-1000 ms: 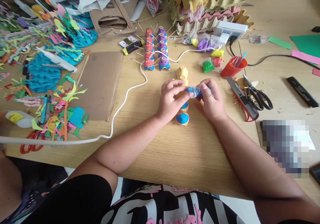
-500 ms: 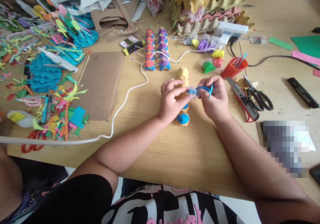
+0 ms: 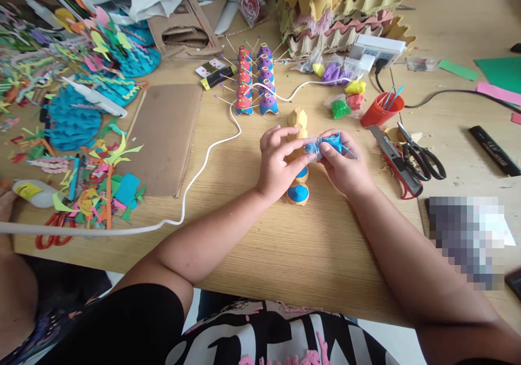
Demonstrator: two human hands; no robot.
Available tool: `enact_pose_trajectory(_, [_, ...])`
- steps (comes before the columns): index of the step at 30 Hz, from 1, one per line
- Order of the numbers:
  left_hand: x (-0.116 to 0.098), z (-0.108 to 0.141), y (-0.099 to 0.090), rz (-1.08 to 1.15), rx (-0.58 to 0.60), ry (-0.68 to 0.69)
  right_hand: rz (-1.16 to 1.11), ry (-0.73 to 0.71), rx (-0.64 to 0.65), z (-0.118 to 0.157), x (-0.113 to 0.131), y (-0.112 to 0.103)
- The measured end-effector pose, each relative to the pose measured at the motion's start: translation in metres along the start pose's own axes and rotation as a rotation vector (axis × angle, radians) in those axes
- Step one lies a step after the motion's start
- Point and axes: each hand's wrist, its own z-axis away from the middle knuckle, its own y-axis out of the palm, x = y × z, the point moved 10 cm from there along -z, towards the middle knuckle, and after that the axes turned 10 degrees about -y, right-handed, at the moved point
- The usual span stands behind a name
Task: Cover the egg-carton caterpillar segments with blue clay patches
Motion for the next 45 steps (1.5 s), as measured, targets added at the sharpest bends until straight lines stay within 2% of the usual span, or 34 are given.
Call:
enact_pose_trajectory(6, [0.000,0.000,0.006,-0.004,0.050,-0.038,0.122,-0.117,-0.038,-0.002,0.012,-0.006])
enact_pose_trajectory(12, [-0.004,0.001,0.009,0.034,0.097,-0.038,0.280,-0.184,0.017,0.003,0.028,0.002])
enact_pose_trajectory(18, [-0.008,0.003,0.014,0.109,0.163,-0.034,0.469,-0.299,0.021,0.007,0.048,0.005])
enact_pose_trajectory(22, [-0.009,0.004,0.017,0.135,0.192,-0.047,0.515,-0.366,0.036,0.009,0.057,0.011])
enact_pose_trajectory(26, [-0.008,0.004,0.009,0.170,0.115,-0.019,0.522,-0.359,0.043,0.012,0.052,0.015])
enact_pose_trajectory(30, [-0.005,0.002,-0.001,0.151,0.009,0.022,0.533,-0.308,0.106,0.013,0.041,0.019])
enact_pose_trajectory(33, [-0.004,0.000,-0.003,0.116,-0.004,0.036,0.538,-0.267,0.119,0.012,0.037,0.018])
enact_pose_trajectory(37, [-0.006,0.000,-0.004,0.132,-0.024,0.044,0.521,-0.267,0.070,0.011,0.042,0.014])
enact_pose_trajectory(41, [0.002,-0.002,-0.005,0.309,-0.075,-0.062,0.496,-0.273,-0.033,0.010,0.044,0.003])
enact_pose_trajectory(45, [0.032,-0.003,0.001,0.609,-0.111,-0.350,0.436,-0.278,-0.177,0.007,0.038,-0.016])
